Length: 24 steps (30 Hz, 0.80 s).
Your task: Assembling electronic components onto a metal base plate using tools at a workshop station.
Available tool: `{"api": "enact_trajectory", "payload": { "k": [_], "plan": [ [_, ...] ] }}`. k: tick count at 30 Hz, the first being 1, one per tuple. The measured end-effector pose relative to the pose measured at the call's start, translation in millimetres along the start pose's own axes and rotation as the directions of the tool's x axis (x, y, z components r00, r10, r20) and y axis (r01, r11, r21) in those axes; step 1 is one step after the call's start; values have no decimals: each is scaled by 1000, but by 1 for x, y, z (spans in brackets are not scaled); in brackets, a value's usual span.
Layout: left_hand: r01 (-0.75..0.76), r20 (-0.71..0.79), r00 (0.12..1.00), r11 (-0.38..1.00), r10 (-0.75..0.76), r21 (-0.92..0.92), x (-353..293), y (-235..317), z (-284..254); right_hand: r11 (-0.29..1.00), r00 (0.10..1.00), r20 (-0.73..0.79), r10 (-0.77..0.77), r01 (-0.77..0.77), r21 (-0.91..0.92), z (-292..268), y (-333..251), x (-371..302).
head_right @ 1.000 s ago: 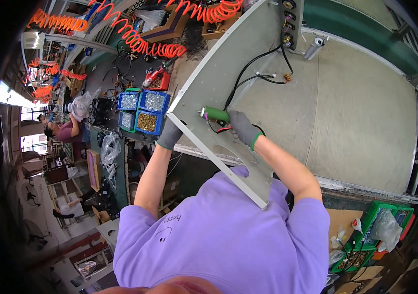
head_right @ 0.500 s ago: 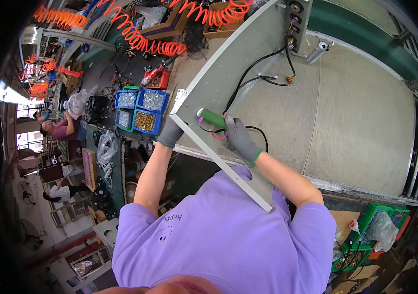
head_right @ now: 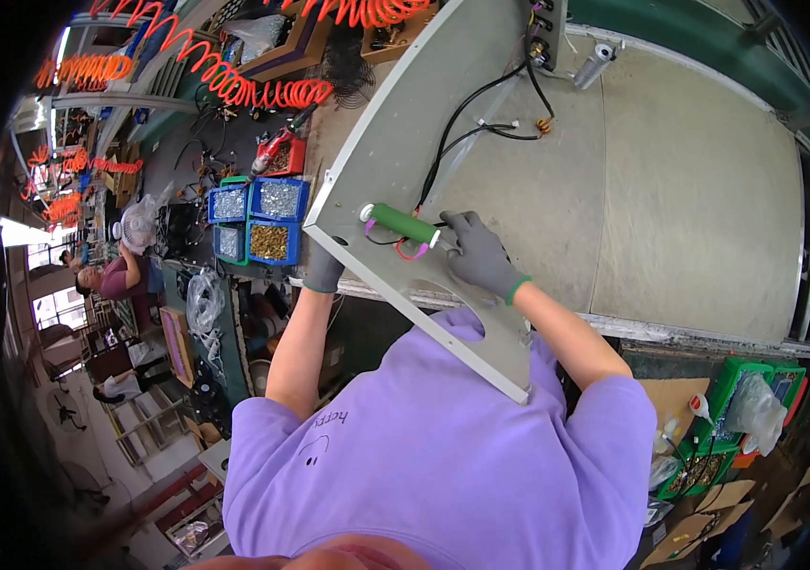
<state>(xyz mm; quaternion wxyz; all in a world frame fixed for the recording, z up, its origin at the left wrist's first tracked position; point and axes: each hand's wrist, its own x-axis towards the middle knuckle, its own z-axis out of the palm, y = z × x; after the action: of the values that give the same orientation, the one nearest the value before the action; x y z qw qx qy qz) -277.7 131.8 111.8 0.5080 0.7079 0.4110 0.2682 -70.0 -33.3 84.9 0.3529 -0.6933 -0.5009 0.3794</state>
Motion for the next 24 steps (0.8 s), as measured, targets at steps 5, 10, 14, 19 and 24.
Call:
{"api": "enact_trajectory", "payload": {
  "k": [5, 10, 14, 19, 24],
  "plan": [
    [129, 32, 992, 976, -126, -176, -2, -12, -7, 932, 987, 35, -157, 160, -325, -2, -7, 8],
    [160, 31, 987, 980, -157, -118, -3, -6, -6, 912, 951, 277, -139, 232, -339, -18, -9, 2],
    [200, 37, 980, 958, -197, -208, -6, -8, -8, 988, 941, 302, -150, 136, 66, -44, -19, -24],
    [149, 5, 989, 982, -149, -112, -7, -1, -7, 793, 956, 290, 42, -209, 573, -75, -19, -31],
    [120, 48, 992, 980, -114, -158, -7, 1, -5, 963, 955, 283, 92, -158, 219, -71, 36, -27]
  ]
}}
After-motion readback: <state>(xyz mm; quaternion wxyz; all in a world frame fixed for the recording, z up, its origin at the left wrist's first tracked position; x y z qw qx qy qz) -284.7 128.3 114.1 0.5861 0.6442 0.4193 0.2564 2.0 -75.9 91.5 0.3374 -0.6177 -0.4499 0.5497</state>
